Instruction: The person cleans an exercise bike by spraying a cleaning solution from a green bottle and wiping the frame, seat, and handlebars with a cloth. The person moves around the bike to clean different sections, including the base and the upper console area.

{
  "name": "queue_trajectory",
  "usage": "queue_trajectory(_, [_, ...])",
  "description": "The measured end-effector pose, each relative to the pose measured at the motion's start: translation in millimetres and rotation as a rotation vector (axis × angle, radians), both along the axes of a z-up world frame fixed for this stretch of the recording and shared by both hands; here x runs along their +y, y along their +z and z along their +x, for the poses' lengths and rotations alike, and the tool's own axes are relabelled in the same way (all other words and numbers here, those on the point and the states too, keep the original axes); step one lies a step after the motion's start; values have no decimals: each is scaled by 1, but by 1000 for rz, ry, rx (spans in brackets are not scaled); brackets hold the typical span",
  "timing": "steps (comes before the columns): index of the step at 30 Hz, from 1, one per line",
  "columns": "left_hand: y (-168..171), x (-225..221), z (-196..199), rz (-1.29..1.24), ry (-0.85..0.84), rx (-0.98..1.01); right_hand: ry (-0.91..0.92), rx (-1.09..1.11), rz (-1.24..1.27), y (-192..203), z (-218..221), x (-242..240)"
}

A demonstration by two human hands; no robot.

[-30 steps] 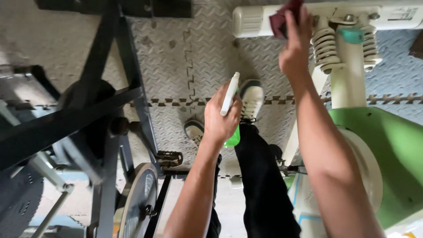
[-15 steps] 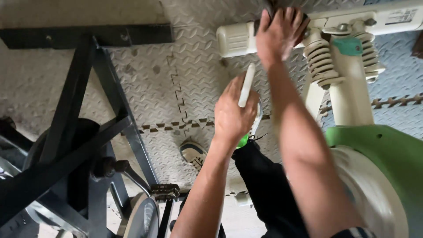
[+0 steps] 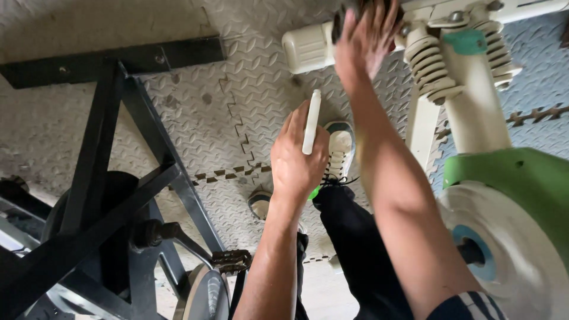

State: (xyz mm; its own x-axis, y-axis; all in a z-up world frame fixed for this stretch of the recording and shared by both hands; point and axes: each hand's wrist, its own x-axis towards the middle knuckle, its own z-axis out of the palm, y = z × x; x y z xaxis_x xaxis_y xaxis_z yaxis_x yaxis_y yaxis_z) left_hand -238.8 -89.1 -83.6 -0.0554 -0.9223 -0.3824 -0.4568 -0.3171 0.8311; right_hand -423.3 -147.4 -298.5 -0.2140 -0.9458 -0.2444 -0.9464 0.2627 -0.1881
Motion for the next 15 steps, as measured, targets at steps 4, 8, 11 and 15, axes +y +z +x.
queue_trajectory(4, [7, -2, 6, 89, -29, -19, -114, 48, 132, 14, 42, 13])
queue_trajectory(8, [4, 1, 9, -106, -51, -9, 315, -191, 163, 41, 64, 42])
queue_trajectory(11, [1, 12, 8, -3, 21, -1, 187, -103, -71, 23, 3, 46])
queue_trajectory(15, [12, 12, 14, 49, 24, 1, 104, -55, -213, -18, 7, 44])
